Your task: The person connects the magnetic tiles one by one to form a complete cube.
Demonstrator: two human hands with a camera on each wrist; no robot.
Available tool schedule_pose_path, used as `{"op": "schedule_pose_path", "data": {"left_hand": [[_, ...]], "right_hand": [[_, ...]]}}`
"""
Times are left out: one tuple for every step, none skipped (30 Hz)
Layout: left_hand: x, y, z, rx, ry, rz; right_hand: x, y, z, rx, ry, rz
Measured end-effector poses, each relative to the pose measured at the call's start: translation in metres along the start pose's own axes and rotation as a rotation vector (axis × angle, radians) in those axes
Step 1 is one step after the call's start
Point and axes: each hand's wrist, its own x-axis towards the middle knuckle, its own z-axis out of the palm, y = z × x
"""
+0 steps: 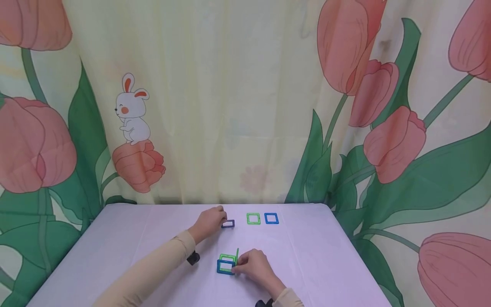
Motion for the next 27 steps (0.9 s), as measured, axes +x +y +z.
{"op": "schedule_pose_path", "data": {"left_hand": [[-0.001,0.000,0.000,-0.001,0.000,0.005],[-0.002,0.001,-0.001,-0.005,-0.001,0.011],[-0.002,0.001,-0.001,-0.004,0.000,0.019],[-0.003,0.001,-0.002,-0.006,-0.003,0.023],[-0.004,0.002,-0.002,-0.005,-0.005,0.026],[-0.004,0.002,-0.003,-0.004,-0.007,0.030],[-0.004,0.003,-0.004,-0.003,-0.010,0.032],[-0.005,0.003,-0.005,0.001,-0.016,0.033],[-0.005,0.004,-0.006,0.004,-0.021,0.034],[-0.006,0.005,-0.007,0.008,-0.027,0.034],[-0.007,0.006,-0.009,0.010,-0.034,0.035],[-0.008,0.008,-0.011,0.013,-0.041,0.036],[-0.009,0.009,-0.012,0.015,-0.046,0.038],[-0.009,0.011,-0.014,0.016,-0.049,0.041],[-0.010,0.013,-0.015,0.017,-0.054,0.042],[-0.011,0.014,-0.016,0.018,-0.058,0.042],[-0.011,0.015,-0.017,0.017,-0.061,0.043],[-0.012,0.016,-0.018,0.016,-0.063,0.042],[-0.012,0.017,-0.018,0.015,-0.064,0.041],[-0.012,0.018,-0.019,0.011,-0.067,0.040],[-0.012,0.018,-0.019,0.009,-0.070,0.038],[-0.012,0.019,-0.019,0.008,-0.072,0.038],[-0.012,0.019,-0.020,0.006,-0.073,0.039],[-0.012,0.019,-0.020,0.005,-0.075,0.040],[-0.012,0.019,-0.020,0.004,-0.076,0.041],[-0.013,0.020,-0.021,0.003,-0.077,0.042],[-0.013,0.020,-0.022,0.002,-0.075,0.043]], "right_hand": [[0.000,0.000,0.000,-0.001,0.001,0.004],[0.000,0.000,0.000,-0.002,0.002,0.004],[0.000,0.001,0.000,-0.002,0.003,0.007],[0.000,0.000,0.000,-0.002,0.005,0.010],[0.001,0.000,0.000,-0.004,0.006,0.011],[0.001,0.000,0.000,-0.004,0.007,0.012],[0.001,0.000,0.000,-0.003,0.006,0.015],[0.001,-0.001,0.000,-0.003,0.005,0.015],[0.001,-0.002,0.000,0.000,0.004,0.020],[0.000,-0.003,0.000,0.002,0.002,0.022],[0.000,-0.003,0.000,0.003,0.000,0.024],[0.000,-0.004,0.000,0.006,0.000,0.024],[-0.001,-0.004,0.000,0.006,-0.001,0.024],[-0.002,-0.004,0.000,0.007,0.000,0.022],[-0.002,-0.004,0.000,0.009,0.000,0.023],[-0.002,-0.004,0.000,0.010,0.000,0.020],[-0.002,-0.004,0.000,0.010,0.001,0.019],[-0.003,-0.004,0.000,0.011,0.002,0.017],[-0.002,-0.004,0.000,0.013,0.001,0.017],[-0.002,-0.004,0.001,0.013,0.002,0.016],[-0.002,-0.004,0.000,0.016,0.001,0.019],[-0.002,-0.004,0.000,0.016,0.000,0.019],[-0.002,-0.003,0.000,0.018,0.000,0.020],[-0.001,-0.003,0.000,0.019,0.000,0.021],[-0.001,-0.003,0.000,0.020,0.000,0.022],[-0.001,-0.003,0.000,0.023,-0.001,0.023],[-0.001,-0.003,0.000,0.027,-0.003,0.024]]}}
